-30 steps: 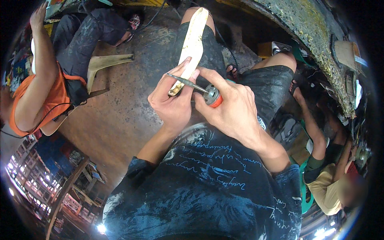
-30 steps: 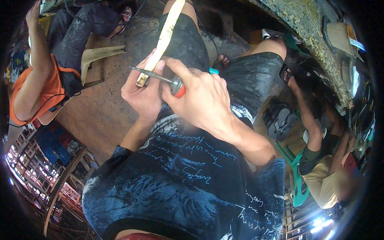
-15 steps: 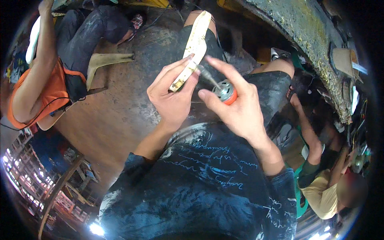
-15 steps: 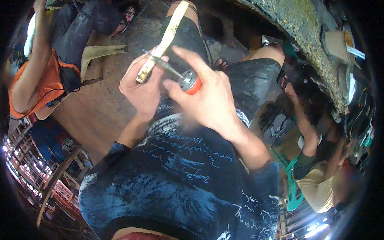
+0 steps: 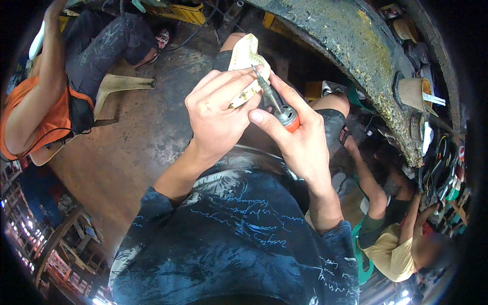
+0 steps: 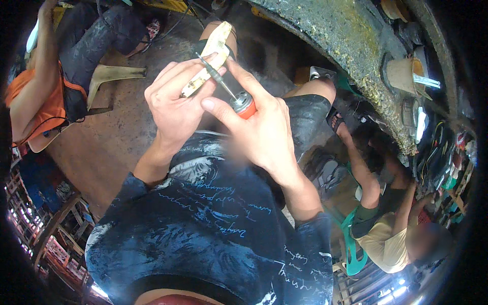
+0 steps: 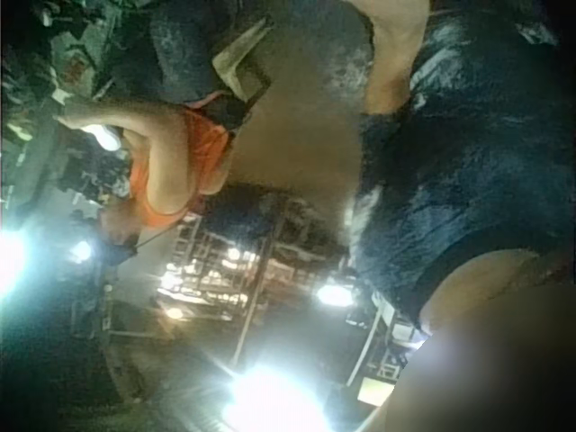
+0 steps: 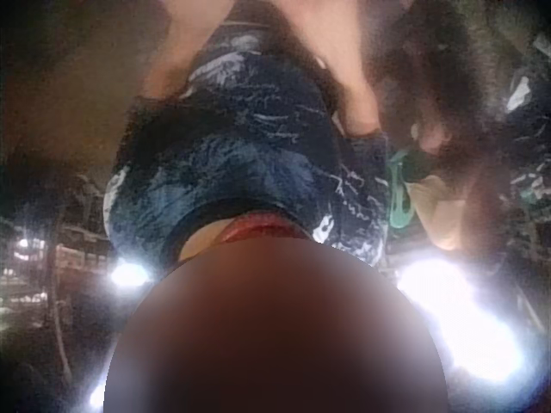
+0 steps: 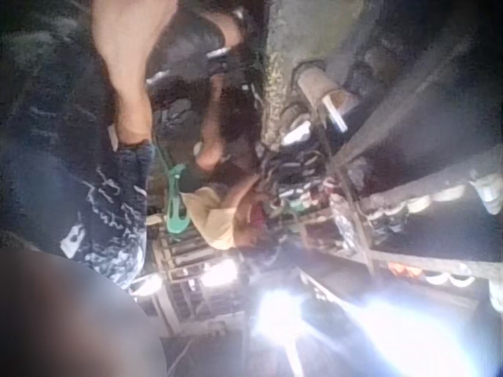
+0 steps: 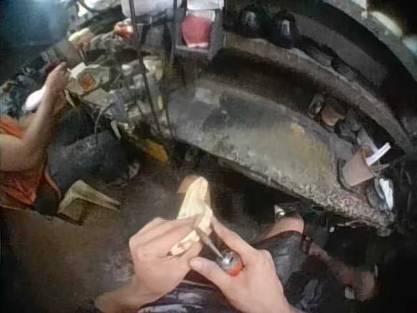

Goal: The person uses a handheld rotary carving tool to shape a small wooden piece. They hold the wood in one hand and guide the tool along its surface, periodically pausing to inspect the carved area.

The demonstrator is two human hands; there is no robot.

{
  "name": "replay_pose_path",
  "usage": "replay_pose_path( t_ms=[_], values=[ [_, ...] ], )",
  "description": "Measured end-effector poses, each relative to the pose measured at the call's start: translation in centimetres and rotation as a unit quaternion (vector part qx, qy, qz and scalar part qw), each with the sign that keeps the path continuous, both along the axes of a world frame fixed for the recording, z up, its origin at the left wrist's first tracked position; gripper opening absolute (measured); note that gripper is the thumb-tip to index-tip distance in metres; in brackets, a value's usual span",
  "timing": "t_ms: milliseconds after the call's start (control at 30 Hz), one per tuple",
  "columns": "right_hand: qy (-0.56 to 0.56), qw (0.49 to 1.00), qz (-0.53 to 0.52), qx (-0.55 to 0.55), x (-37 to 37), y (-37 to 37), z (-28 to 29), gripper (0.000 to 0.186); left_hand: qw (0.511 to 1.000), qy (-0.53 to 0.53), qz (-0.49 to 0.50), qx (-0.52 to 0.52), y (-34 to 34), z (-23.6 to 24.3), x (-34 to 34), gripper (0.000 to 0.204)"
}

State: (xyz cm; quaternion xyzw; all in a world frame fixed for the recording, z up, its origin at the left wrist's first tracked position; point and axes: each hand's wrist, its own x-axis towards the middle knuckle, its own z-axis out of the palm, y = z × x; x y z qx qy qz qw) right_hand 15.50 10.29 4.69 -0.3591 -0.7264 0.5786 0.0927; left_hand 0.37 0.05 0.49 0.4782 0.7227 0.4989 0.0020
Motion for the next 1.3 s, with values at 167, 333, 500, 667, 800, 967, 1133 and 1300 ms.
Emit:
replay_pose_path(
  t_ms=[167,333,500,667,800,967,1133,1300],
  values=[
    [-0.032,0.999,-0.017,-0.038,-0.1,0.2,0.9,0.077,1.0,0.017,-0.012,0.003,0.5,0.2,-0.1,0.029],
    [-0.042,0.999,-0.016,-0.015,-0.2,0.1,1.5,0.078,0.999,0.025,-0.023,-0.013,0.8,0.4,0.0,0.03],
    [-0.065,0.998,-0.003,0.018,-0.1,0.2,1.8,0.08,1.0,0.012,-0.016,-0.005,1.2,0.6,0.2,0.031],
    [-0.08,0.994,0.014,0.067,0.1,0.1,1.7,0.083,1.0,0.013,-0.013,0.007,1.6,0.5,0.3,0.029],
    [-0.072,0.988,0.025,0.132,0.2,0.0,1.4,0.092,1.0,0.017,-0.016,-0.012,1.4,0.4,0.5,0.029],
    [-0.083,0.989,0.047,0.117,0.9,0.0,1.5,0.085,0.999,0.024,-0.027,0.018,1.6,0.0,0.2,0.032],
    [0.037,0.998,-0.045,-0.029,0.8,0.7,0.4,0.087,1.0,-0.018,-0.006,0.016,1.8,-0.3,0.5,0.032],
    [0.056,0.997,-0.036,-0.025,0.9,1.3,-0.4,0.082,0.994,-0.1,-0.037,0.017,2.0,-0.6,0.8,0.03]
  ],
)
